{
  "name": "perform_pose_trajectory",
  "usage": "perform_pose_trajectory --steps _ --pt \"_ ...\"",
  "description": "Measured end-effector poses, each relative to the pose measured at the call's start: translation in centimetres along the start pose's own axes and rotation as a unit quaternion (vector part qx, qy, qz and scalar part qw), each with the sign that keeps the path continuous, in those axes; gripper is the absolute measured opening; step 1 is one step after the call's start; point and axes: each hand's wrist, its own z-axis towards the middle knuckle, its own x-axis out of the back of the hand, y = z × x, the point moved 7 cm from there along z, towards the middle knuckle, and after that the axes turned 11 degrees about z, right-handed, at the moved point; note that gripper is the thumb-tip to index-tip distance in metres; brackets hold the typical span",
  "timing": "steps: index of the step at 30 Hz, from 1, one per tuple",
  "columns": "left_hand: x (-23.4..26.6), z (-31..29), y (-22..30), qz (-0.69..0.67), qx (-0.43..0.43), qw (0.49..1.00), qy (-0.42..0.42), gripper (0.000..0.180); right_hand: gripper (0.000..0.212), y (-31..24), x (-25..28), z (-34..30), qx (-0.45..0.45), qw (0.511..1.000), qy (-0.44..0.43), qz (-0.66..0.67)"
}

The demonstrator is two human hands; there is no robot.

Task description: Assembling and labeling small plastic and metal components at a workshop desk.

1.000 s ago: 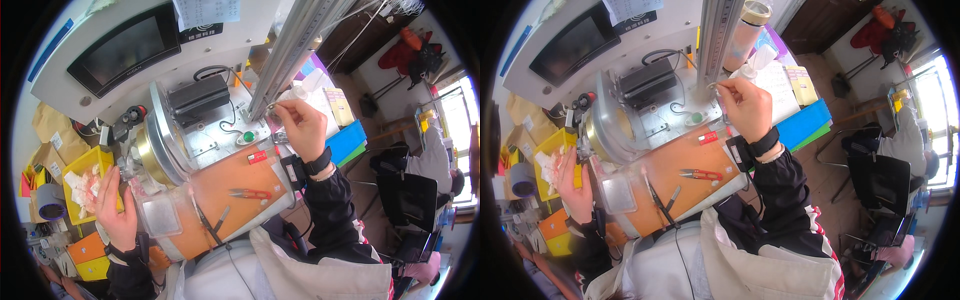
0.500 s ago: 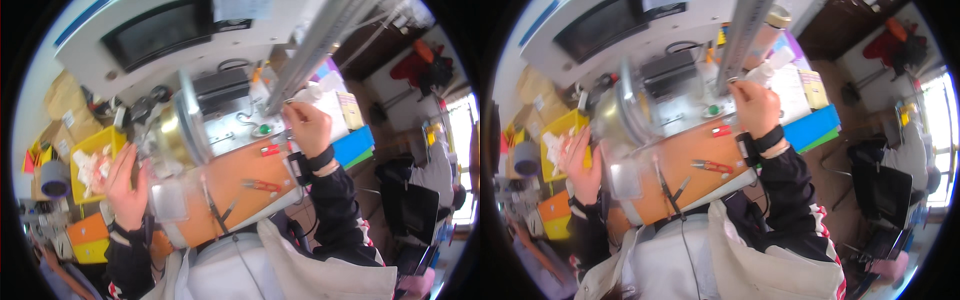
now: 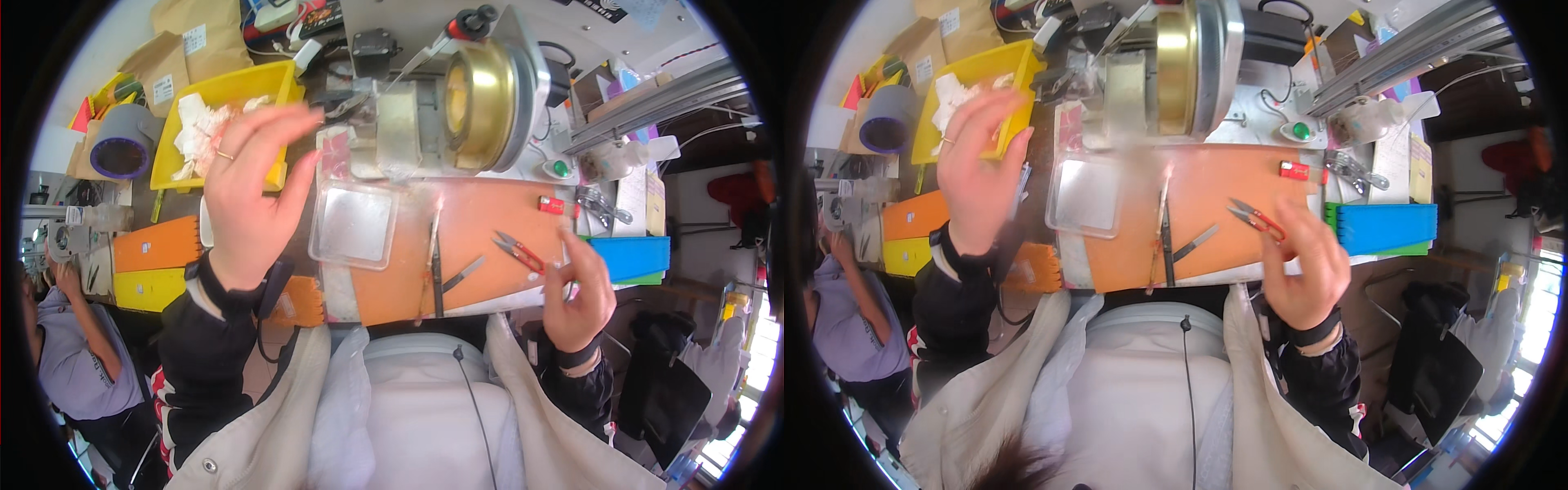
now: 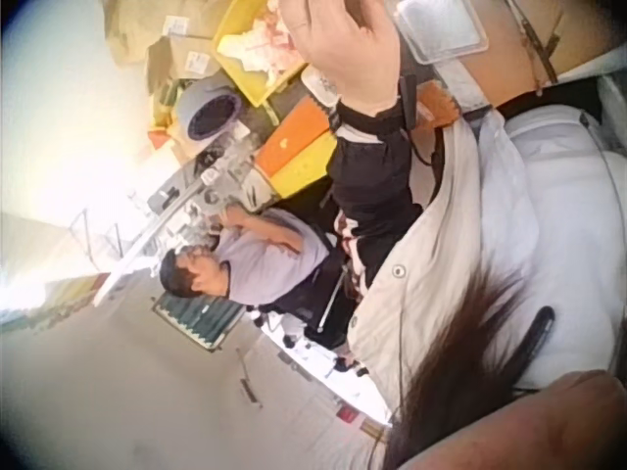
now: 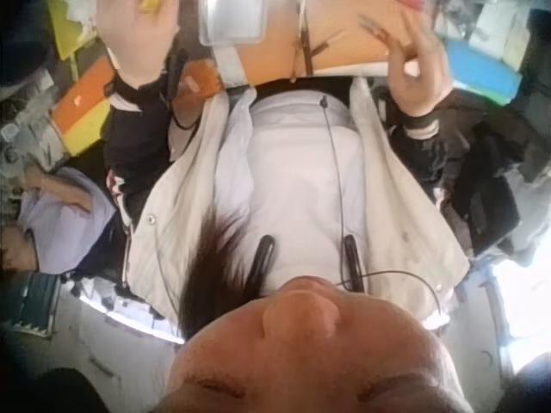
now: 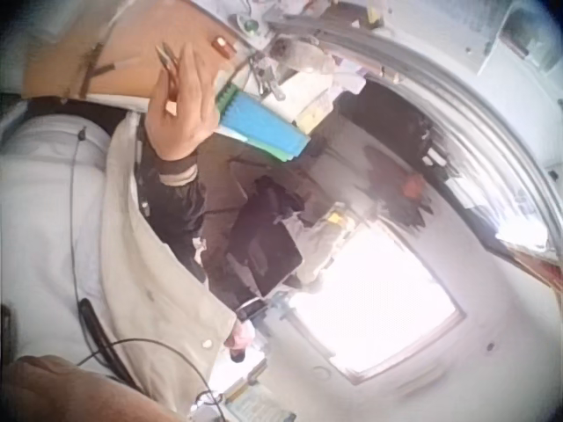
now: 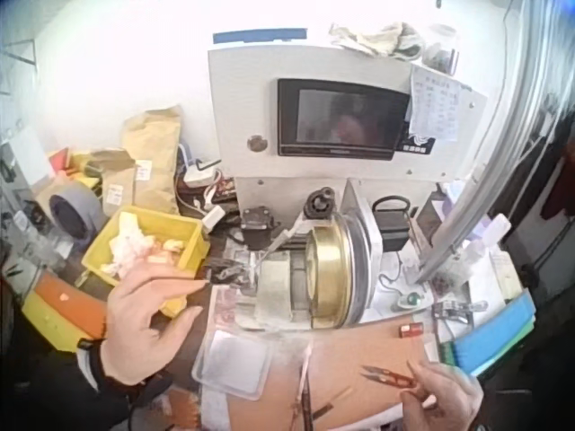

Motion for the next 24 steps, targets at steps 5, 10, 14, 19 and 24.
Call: perform_pose_trajectory --steps 5,10,14,19,24 --pt "-3.1 -5.5 -0.4 -0.079 -0.028 0.968 -0.237 0.016 0.039 -2.2 -5.9 0.4 -0.060 0.984 -0.115 0.119" --pt "-5.5 -8.2 -0.5 -0.071 -0.042 0.945 -0.316 0.016 0.037 -3.8 -9.9 0.6 -0.023 0.976 -0.155 0.149" --pt "-6.5 -8.4 -0.6 -0.046 -0.055 0.938 -0.338 0.013 0.035 -4.2 -11.1 0.6 -0.026 0.976 -0.155 0.151" --pt "-6.7 -8.8 -0.7 -0.035 -0.044 0.936 -0.348 0.011 0.032 -4.4 -11.1 1.3 -0.022 0.974 -0.182 0.135" --pt "-5.8 -8.7 -0.4 -0.027 -0.039 0.950 -0.309 0.013 0.032 -4.6 -11.5 2.0 -0.011 0.973 -0.180 0.146"
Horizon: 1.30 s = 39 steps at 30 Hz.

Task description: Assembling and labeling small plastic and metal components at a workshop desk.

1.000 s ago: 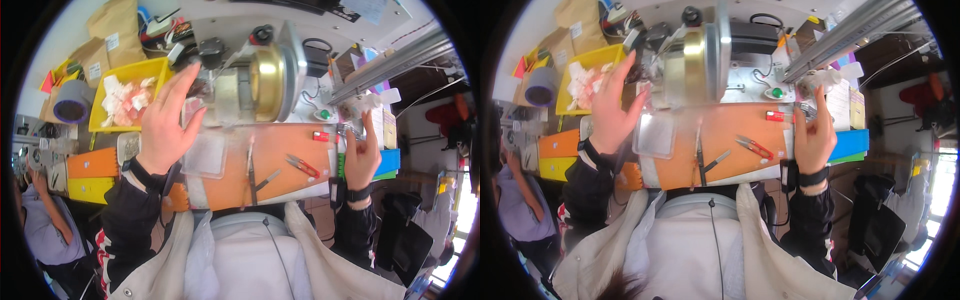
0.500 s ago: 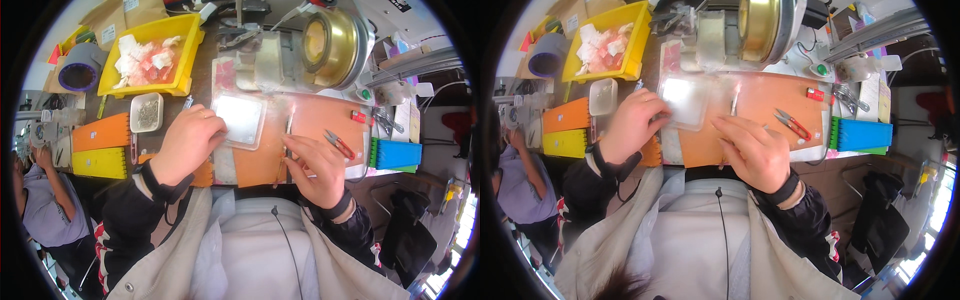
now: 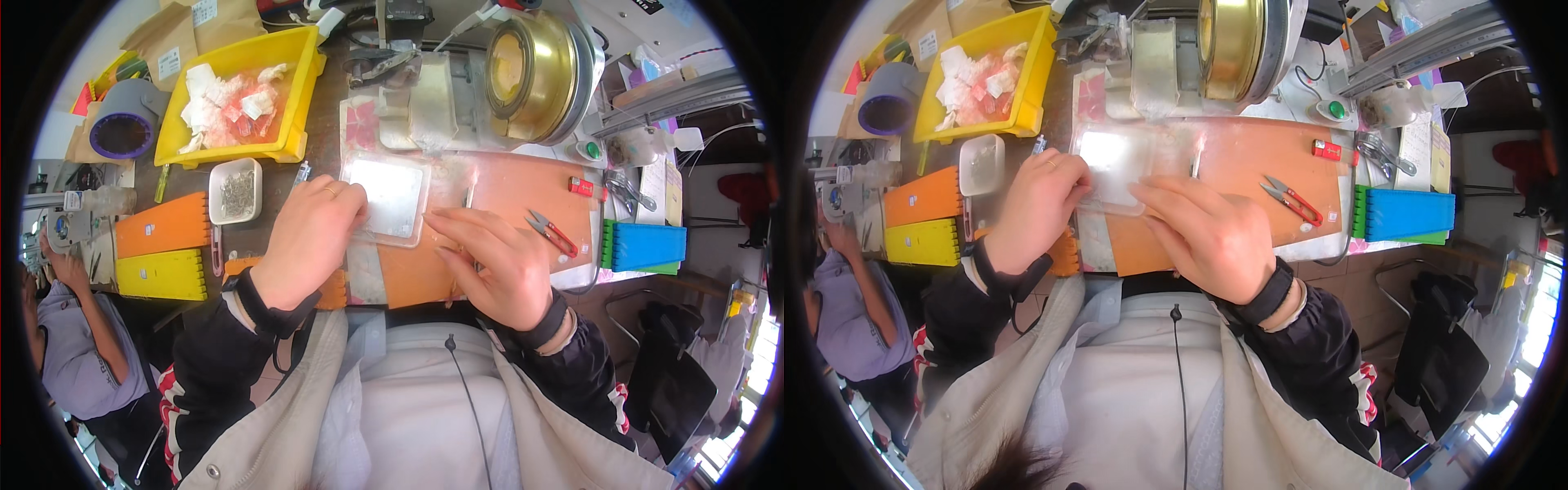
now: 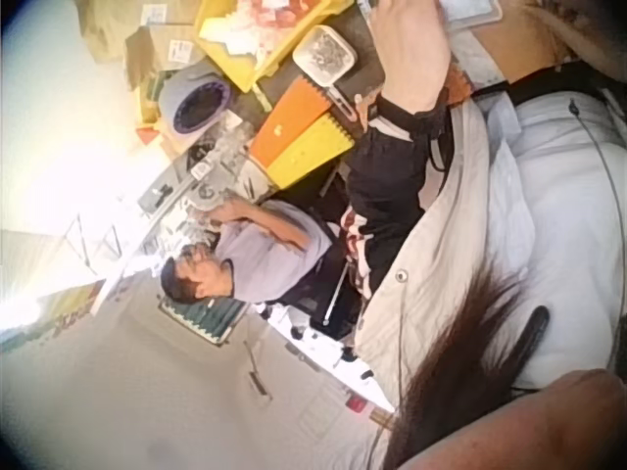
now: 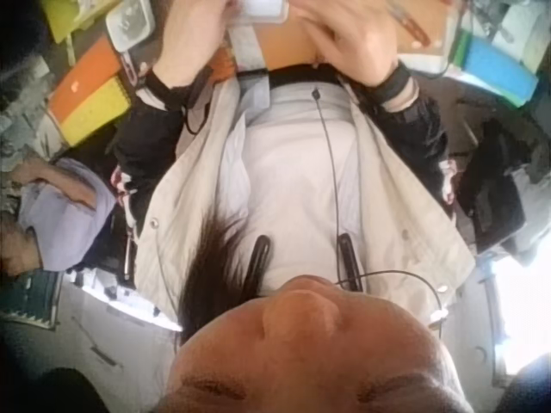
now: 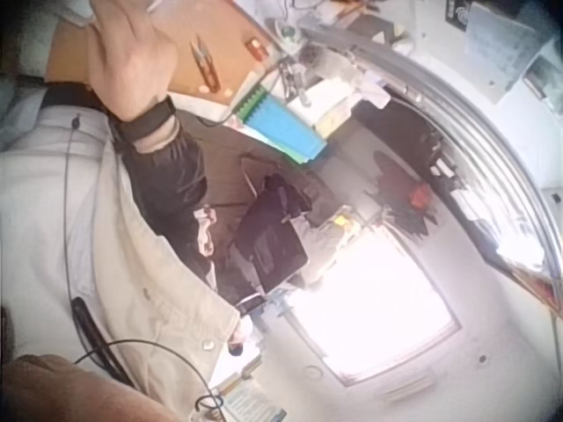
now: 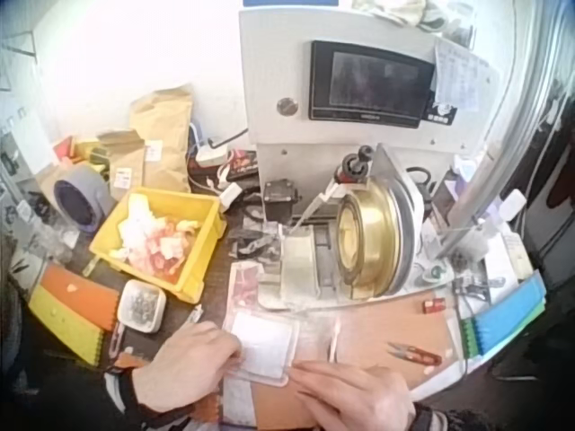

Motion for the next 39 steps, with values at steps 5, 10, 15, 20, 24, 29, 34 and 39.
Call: perform_pose_trajectory --steps 5,10,15,20,24,29,34,39 --pt "1.4 -0.2 0.5 0.010 -0.002 0.999 0.044 0.018 0.032 0.1 -0.3 0.5 0.000 1.000 -0.004 0.002" --pt "1.5 -0.9 1.6 0.092 -0.054 0.994 0.034 0.022 0.032 0.1 -0.4 0.3 -0.005 1.000 -0.004 -0.004" --pt "1.2 -0.7 2.7 0.130 -0.099 0.986 0.015 0.024 0.035 0.3 -0.5 0.2 0.010 1.000 0.009 0.025" --pt "0.5 -0.2 3.0 0.140 -0.120 0.983 0.022 0.019 0.034 0.5 -1.0 0.4 0.023 0.999 0.010 0.029" --pt "0.3 0.2 1.2 0.084 -0.071 0.993 0.031 0.020 0.031 0.5 -1.6 1.1 0.041 0.999 0.004 0.014" --pt "2.0 0.5 -1.4 -0.242 0.119 0.963 0.009 0.022 0.027 0.7 -2.2 2.1 0.025 0.999 0.015 0.019" --pt "3.6 0.9 -0.1 -0.449 0.167 0.877 -0.037 0.022 0.019 -0.8 -1.8 3.5 0.096 0.995 0.032 0.012" --pt "4.5 0.8 0.8 -0.535 0.170 0.828 0.013 0.024 0.010 -1.1 -0.5 3.9 0.009 0.995 0.057 0.076"
